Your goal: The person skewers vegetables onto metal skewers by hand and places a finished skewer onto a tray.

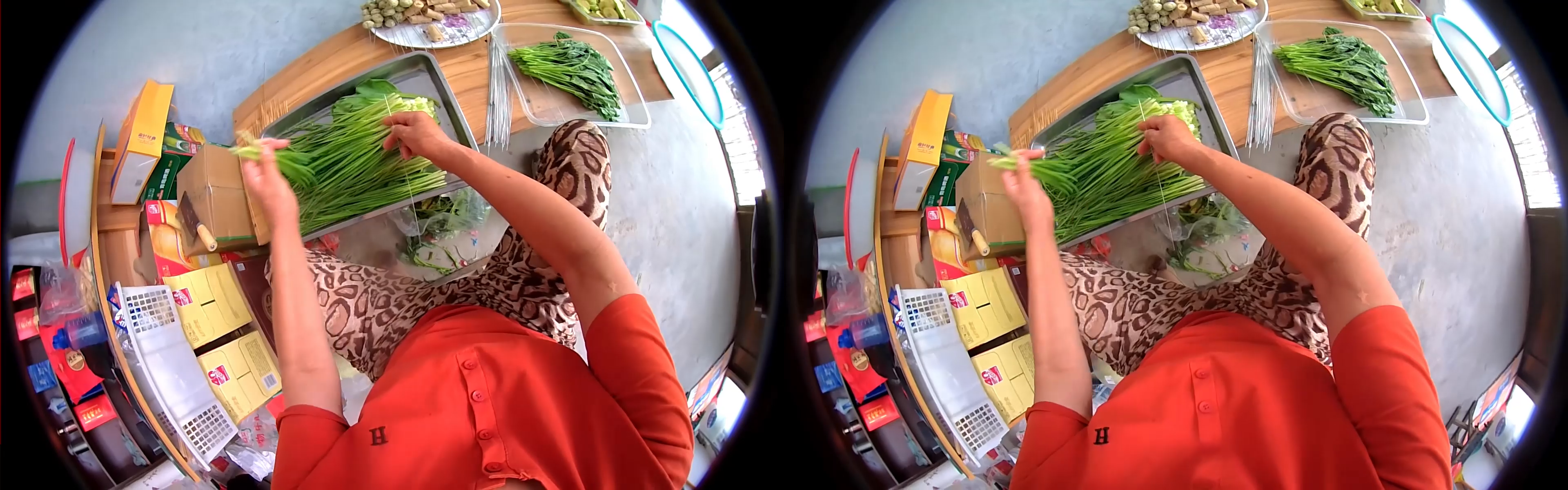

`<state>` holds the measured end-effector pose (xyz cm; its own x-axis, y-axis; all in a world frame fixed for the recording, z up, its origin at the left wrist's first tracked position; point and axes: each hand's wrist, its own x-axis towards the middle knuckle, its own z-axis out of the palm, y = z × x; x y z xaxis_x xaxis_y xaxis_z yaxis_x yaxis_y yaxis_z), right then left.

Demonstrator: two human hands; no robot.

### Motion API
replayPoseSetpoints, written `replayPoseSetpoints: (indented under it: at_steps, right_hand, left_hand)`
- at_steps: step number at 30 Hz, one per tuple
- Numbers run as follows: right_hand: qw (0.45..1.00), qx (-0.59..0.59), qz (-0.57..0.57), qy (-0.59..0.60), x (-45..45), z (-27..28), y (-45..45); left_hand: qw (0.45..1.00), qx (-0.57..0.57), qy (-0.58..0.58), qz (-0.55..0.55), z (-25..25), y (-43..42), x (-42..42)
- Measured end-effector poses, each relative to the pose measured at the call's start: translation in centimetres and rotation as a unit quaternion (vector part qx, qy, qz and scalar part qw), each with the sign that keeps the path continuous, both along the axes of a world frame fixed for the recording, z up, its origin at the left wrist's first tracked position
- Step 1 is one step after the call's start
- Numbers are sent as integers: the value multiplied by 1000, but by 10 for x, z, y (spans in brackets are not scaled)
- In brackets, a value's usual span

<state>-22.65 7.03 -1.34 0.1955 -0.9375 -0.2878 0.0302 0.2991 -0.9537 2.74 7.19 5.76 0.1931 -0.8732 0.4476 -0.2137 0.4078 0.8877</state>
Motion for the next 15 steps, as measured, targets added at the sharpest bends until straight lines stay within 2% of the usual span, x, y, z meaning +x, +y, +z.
replayPoseSetpoints:
  at_steps: [2,4,6,7,8,9,10,12,15]
  right_hand:
    - [1000,6,10,7,-1,2,1]
    - [1000,10,11,-11,-1,0,2]
    - [1000,8,14,-11,-1,-5,2]
    - [1000,-2,10,-12,-1,-8,1]
    - [1000,-12,6,-12,0,-10,1]
    - [1000,-10,11,-12,0,-10,2]
    - [1000,-13,16,-11,0,-12,2]
    - [1000,-1,17,-24,-2,-14,1]
    - [999,-21,-1,-37,-4,5,8]
  left_hand:
    - [993,-41,97,47,37,6,28]
    - [983,-102,120,92,79,13,69]
    - [976,-184,106,56,124,35,108]
    - [967,-228,58,97,154,57,102]
    - [954,-279,78,79,172,66,111]
    - [955,-276,95,51,190,83,111]
    - [950,-292,64,87,205,94,106]
    - [949,-270,109,120,215,112,84]
    - [972,-167,156,51,189,121,50]
